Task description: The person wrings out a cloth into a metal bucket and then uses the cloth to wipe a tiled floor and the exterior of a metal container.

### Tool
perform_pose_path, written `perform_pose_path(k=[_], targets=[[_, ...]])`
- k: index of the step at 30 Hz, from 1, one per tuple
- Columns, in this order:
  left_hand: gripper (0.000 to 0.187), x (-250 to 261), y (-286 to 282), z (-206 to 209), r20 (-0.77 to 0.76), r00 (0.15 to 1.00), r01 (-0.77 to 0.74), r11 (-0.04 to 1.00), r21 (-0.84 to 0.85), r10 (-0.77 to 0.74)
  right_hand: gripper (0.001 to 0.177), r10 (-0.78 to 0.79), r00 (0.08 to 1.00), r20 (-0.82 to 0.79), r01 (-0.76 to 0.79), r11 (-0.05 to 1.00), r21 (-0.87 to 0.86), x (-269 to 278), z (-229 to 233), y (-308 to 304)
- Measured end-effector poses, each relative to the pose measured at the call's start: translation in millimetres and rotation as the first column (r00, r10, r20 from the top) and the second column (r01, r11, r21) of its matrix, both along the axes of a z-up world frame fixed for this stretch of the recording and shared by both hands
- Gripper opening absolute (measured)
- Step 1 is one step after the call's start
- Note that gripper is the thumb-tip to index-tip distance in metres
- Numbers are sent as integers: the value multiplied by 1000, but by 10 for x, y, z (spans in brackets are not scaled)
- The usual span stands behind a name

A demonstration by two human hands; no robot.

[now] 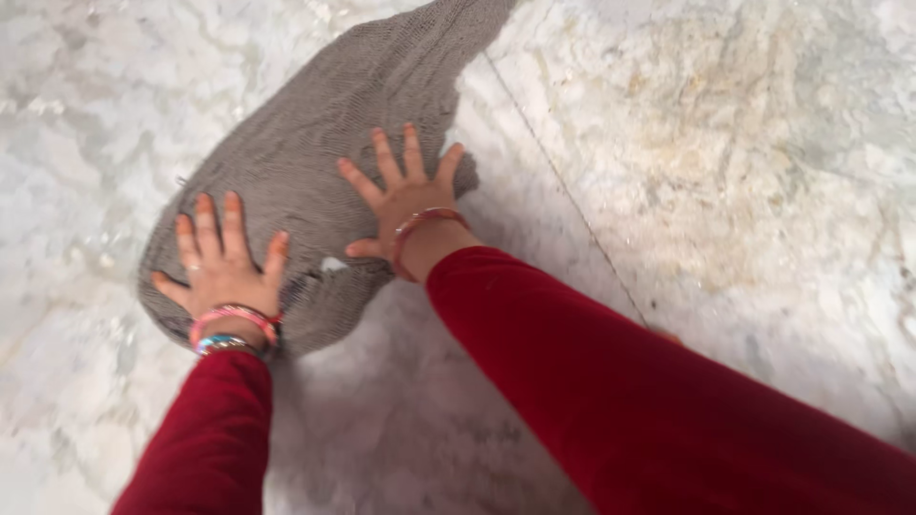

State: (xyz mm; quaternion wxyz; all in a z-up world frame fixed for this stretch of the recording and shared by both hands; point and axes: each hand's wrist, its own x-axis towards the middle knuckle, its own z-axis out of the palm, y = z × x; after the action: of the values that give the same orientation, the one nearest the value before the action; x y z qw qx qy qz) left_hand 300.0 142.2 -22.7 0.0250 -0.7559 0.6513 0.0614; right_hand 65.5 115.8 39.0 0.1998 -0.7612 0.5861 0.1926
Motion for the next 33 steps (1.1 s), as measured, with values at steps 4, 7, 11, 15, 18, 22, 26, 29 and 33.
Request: perform_pose_path(k=[4,7,11,15,18,22,26,29,33], targets=[[78,-25,529,60,-40,999,4,1000,-29,-5,103,39,998,-49,-39,999,-7,-38,82,340],[79,-34,817,61,-29,1000,-1,1000,-27,0,104,71,996,-61,-71,997,8,-60,99,598],[79,-82,1161,80,-13,1000,12,999,-48,-13,103,109,992,-66,-106,993,47,-127,157,886],[78,-189,1580,164,-18,1000,-2,999,-33,2,100,140,990,-18,-140,990,22,-268,214,1285],[77,-277,1947,221,-2,1000,1,1000,7,-1,100,169,985,-37,-167,985,45,-357,234,1635],[76,-461,2434,292,-4,1000,-9,999,33,9,100,221,972,-83,-219,975,32,-510,284,2121],[76,-629,2892,334,-12,999,-52,996,67,53,98,264,958,-110,-256,963,80,-625,307,2483],[76,-691,3125,319,-31,997,-73,995,62,75,93,303,949,-86,-303,953,14,-690,248,2579],[78,-729,3259,265,-67,993,-94,996,2,94,70,73,965,250,-5,966,-260,-768,105,2467]])
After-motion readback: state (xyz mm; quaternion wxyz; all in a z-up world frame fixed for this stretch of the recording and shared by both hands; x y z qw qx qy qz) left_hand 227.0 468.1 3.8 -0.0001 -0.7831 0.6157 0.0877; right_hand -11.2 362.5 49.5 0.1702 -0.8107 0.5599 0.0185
